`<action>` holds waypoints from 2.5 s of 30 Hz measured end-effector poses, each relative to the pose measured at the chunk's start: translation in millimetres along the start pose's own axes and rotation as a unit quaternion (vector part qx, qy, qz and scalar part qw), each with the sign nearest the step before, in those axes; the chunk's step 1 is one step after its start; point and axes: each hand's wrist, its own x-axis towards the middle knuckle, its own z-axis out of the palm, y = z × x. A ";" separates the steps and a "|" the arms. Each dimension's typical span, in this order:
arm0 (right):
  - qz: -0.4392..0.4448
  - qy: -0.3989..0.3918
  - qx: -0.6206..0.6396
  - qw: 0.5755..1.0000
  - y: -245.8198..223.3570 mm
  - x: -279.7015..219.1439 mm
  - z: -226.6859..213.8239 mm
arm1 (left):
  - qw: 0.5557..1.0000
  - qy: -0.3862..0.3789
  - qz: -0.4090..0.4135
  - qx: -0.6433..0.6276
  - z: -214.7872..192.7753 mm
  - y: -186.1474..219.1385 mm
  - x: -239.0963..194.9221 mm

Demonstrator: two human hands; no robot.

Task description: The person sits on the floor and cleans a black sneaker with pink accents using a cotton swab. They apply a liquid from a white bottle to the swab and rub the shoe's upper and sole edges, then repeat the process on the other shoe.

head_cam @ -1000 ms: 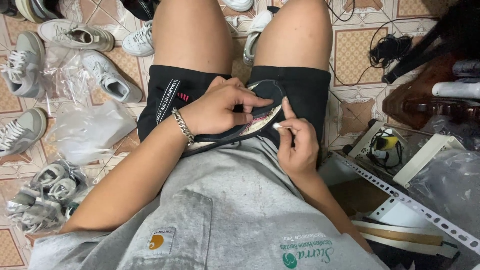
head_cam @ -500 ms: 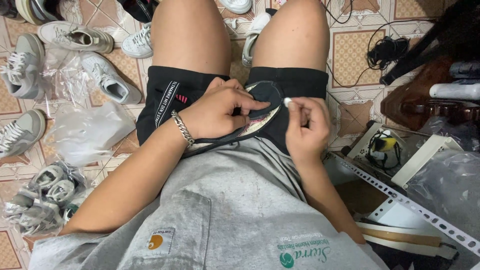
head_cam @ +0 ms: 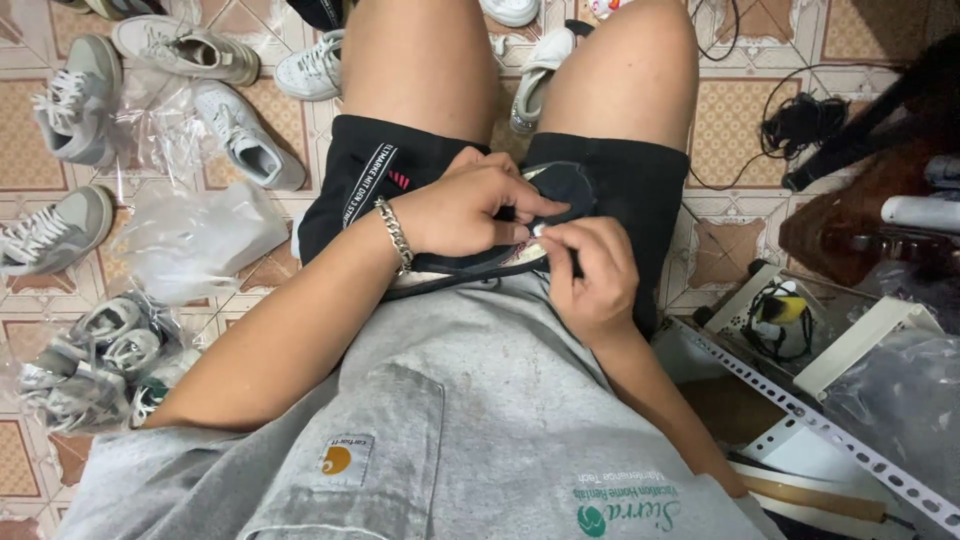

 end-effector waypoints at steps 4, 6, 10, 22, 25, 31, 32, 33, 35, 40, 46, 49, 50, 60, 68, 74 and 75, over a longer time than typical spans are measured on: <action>-0.025 0.021 -0.044 0.998 10.8 2.0 -3.2 | 1.000 -0.008 0.004 -0.014 5.0 -2.6 -1.0; -0.029 0.006 -0.040 0.999 7.1 0.7 0.5 | 1.000 -0.011 0.005 -0.013 3.2 -6.6 -0.2; -0.029 -0.021 -0.020 0.999 3.5 -0.5 3.6 | 1.000 -0.021 0.004 -0.016 4.6 -10.7 -1.5; -0.003 -0.012 -0.032 0.999 20.8 2.8 -0.6 | 0.994 0.023 -0.047 0.092 14.7 1.4 -6.7; 0.014 -0.034 -0.032 0.999 14.8 11.8 1.7 | 0.938 0.121 -0.022 0.324 33.4 18.5 -18.6; 0.074 -0.039 -0.018 0.996 32.2 5.7 5.5 | 0.930 0.137 -0.051 0.336 53.6 14.9 -28.6; 0.073 -0.039 -0.017 0.996 31.0 7.5 3.8 | 0.930 0.138 -0.051 0.338 48.1 7.8 -27.2; 0.077 -0.023 0.015 0.997 30.2 9.4 2.2 | 0.950 0.133 -0.066 0.275 42.4 0.7 -25.5; 0.080 -0.008 0.046 0.996 24.9 13.3 -1.9 | 0.966 0.127 -0.080 0.210 30.5 -2.3 -23.5; 0.103 -0.015 0.135 0.985 8.0 12.8 -0.3 | 0.990 0.112 -0.083 0.033 10.6 3.5 -21.7; 0.109 0.015 0.100 0.989 11.8 12.2 5.8 | 0.990 0.108 -0.088 0.010 10.3 -3.5 -19.0; 0.114 0.019 0.096 0.989 14.8 9.0 9.7 | 0.990 0.109 -0.086 0.017 12.1 0.3 -21.3; 0.115 0.019 0.097 0.988 12.5 11.9 9.1 | 0.990 0.109 -0.086 0.017 13.4 -0.1 -21.0; 0.030 -0.014 0.021 0.999 8.7 20.0 11.2 | 0.987 0.116 -0.107 0.020 12.8 6.3 -20.6; 0.018 0.007 0.044 0.999 7.0 14.8 17.1 | 0.988 0.115 -0.103 0.020 14.1 4.7 -21.1; 0.023 0.053 0.040 0.998 8.3 7.2 21.6 | 0.987 0.117 -0.108 -0.003 8.4 9.3 -23.2; 0.013 0.042 0.050 0.998 2.1 7.8 24.2 | 0.988 0.114 -0.102 -0.002 7.8 11.5 -23.5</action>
